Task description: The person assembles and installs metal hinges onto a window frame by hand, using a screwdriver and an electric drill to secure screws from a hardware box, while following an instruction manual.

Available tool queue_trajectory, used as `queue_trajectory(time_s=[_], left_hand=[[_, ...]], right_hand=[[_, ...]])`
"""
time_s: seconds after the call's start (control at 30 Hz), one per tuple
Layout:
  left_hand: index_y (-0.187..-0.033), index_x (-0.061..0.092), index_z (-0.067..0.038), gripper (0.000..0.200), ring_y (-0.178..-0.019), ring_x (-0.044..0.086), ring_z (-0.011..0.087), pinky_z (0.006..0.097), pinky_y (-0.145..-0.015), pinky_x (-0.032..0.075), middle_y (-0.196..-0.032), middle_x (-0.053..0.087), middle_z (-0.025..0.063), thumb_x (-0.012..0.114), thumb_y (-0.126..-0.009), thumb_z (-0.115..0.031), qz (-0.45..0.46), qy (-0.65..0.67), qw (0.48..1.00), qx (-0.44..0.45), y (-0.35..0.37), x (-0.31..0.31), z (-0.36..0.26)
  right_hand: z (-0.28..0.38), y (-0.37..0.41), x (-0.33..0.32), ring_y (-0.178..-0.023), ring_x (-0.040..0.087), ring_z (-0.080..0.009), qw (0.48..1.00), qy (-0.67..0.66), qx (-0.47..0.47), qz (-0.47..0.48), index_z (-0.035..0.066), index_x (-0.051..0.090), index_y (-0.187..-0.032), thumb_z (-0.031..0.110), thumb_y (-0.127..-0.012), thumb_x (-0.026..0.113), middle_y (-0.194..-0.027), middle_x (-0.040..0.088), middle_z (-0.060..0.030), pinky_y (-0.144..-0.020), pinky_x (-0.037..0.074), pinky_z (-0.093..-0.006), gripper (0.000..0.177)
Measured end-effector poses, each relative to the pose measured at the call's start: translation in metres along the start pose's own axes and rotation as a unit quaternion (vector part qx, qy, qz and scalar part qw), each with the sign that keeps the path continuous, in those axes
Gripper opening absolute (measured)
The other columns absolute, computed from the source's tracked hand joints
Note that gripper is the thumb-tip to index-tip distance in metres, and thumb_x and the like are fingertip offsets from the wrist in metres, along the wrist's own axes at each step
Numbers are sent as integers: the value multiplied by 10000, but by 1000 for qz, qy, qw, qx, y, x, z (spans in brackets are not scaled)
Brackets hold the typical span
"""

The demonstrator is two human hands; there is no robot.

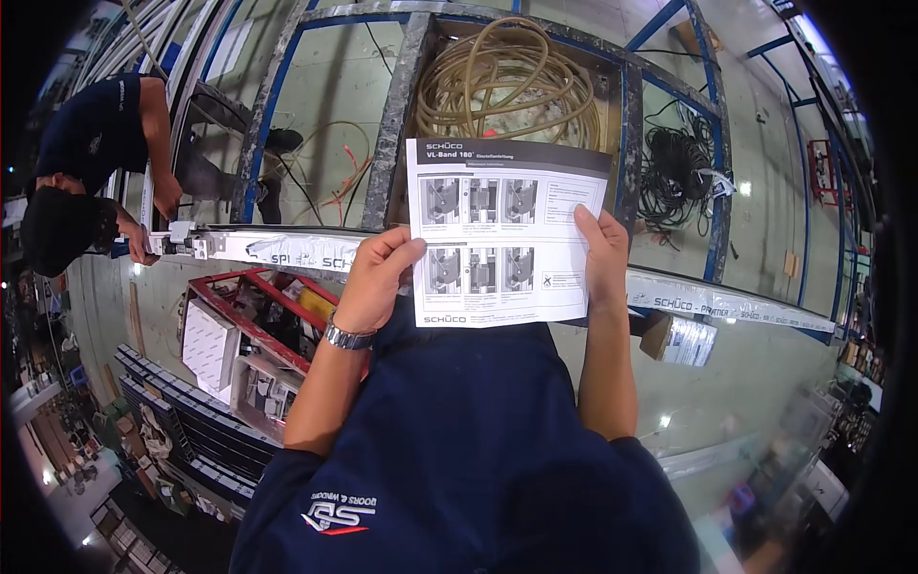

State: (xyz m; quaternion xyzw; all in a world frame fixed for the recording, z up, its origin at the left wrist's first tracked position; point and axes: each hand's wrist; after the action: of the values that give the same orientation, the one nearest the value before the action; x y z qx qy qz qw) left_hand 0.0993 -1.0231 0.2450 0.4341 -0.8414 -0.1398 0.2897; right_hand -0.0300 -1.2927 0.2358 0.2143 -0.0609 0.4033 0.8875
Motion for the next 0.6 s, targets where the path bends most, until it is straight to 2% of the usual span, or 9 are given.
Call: queue_trajectory(time_s=[0.07,0.37,0.47,0.57,0.6], left_hand=[[-1146,671,40,230,-884,678,103,256,-787,542,-1030,721,65,579,-981,-91,14,-3,1000,-4,-1,-6,2],[-1152,665,49,235,-911,674,113,266,-818,537,-1048,717,74,577,-981,-87,19,-1,1000,-7,-2,-5,-1],[-1015,712,-15,150,-613,421,-11,178,-562,326,-772,606,-84,614,-961,-116,-7,-8,1000,1,-1,6,-4],[-1149,664,51,235,-903,677,114,264,-811,540,-1037,719,75,579,-980,-88,15,-12,1000,-10,-4,-4,-1],[-1150,664,51,235,-902,679,115,264,-808,541,-1037,719,75,579,-980,-88,17,-12,1000,-10,-4,-5,0]], right_hand=[[0,0,0,-819,662,-98,1000,-4,1,-1,-56,685,-1121,170,-979,637,-985,726,-88,-744,512,-231,271],[-1,0,1,-801,663,-95,1000,-7,0,-8,-58,686,-1109,165,-980,630,-970,725,-85,-729,512,-227,263],[-2,0,-1,-800,664,-96,1000,-8,-2,-6,-59,685,-1107,162,-979,630,-969,726,-86,-729,513,-226,262],[-3,0,-2,-805,665,-97,1000,-15,-3,-7,-60,685,-1107,161,-978,630,-972,726,-87,-733,515,-228,262],[-2,1,-1,-806,665,-98,1000,-16,-3,-8,-61,685,-1108,161,-978,630,-973,726,-88,-735,516,-229,263]])
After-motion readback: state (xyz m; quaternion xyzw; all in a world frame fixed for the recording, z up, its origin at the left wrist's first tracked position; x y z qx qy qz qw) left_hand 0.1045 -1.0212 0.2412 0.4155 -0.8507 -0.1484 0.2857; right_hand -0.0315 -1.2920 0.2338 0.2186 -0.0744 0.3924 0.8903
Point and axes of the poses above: each hand's wrist, its own y-axis away from the middle knuckle, its own x-axis out of the palm, z = x × y
